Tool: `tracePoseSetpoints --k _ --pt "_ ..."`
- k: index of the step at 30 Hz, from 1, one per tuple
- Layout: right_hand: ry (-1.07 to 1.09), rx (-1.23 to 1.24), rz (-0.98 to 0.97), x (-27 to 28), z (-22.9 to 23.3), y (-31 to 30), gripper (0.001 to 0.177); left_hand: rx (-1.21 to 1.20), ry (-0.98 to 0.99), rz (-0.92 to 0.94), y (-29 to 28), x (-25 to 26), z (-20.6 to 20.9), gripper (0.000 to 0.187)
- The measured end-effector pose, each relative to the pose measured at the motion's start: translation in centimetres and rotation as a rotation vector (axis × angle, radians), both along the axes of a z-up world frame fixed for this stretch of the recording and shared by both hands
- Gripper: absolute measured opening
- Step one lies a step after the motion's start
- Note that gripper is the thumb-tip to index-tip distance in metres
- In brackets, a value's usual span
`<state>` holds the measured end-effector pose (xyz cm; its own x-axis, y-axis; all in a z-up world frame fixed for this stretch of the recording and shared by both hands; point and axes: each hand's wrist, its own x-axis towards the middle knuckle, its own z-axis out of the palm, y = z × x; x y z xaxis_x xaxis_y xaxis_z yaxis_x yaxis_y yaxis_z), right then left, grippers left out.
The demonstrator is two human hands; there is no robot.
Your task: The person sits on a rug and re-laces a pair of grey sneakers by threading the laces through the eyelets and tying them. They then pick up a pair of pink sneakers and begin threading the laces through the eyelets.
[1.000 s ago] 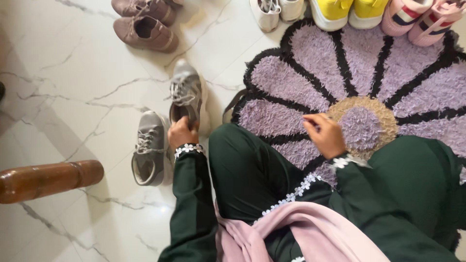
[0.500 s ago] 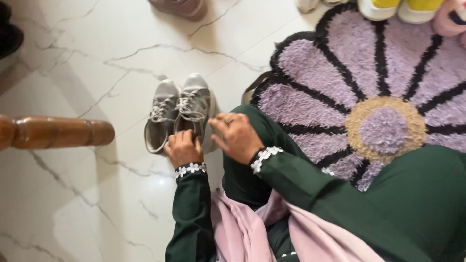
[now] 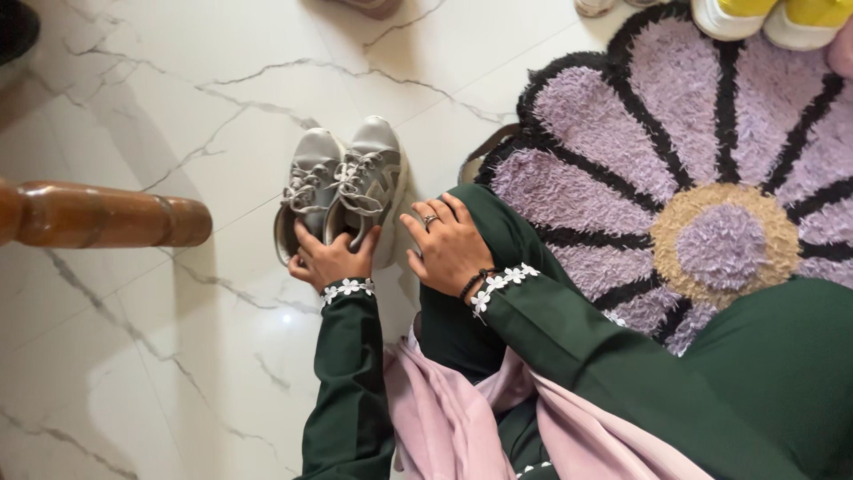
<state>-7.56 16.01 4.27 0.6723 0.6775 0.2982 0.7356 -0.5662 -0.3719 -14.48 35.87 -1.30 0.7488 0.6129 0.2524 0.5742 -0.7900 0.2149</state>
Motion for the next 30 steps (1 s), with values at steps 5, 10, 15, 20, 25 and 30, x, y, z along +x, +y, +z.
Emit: tracePoseSetpoints --k 5,10,15,20,25,30 --pt "0.018 0.038 0.002 0.0 -0.3 -0.2 0.050 0.039 -0.042 -0.035 1.1 0.2 -3.0 0.040" --pt "0.022 0.076 -0.010 0.2 -0.1 -0.1 0.045 0.093 -0.126 -0.037 1.0 0.1 -3.9 0.038" --pt "0.009 0.062 -0.047 0.1 -0.1 0.3 0.045 0.021 -0.209 0.091 -1.0 2.3 -0.9 0.049" --pt "-0.003 0.072 -0.079 0.4 -0.1 -0.7 0.050 0.120 -0.285 -0.067 -7.4 5.5 2.5 0.087" --pt "0.098 0.155 -0.345 3.0 -2.4 -7.2 0.048 -0.187 -0.443 -0.472 -13.0 9.2 3.4 0.078" --pt "0.138 -0.077 -0.601 6.9 -6.8 -19.0 0.057 -0.435 -0.216 -0.851 -22.1 14.5 -0.2 0.068"
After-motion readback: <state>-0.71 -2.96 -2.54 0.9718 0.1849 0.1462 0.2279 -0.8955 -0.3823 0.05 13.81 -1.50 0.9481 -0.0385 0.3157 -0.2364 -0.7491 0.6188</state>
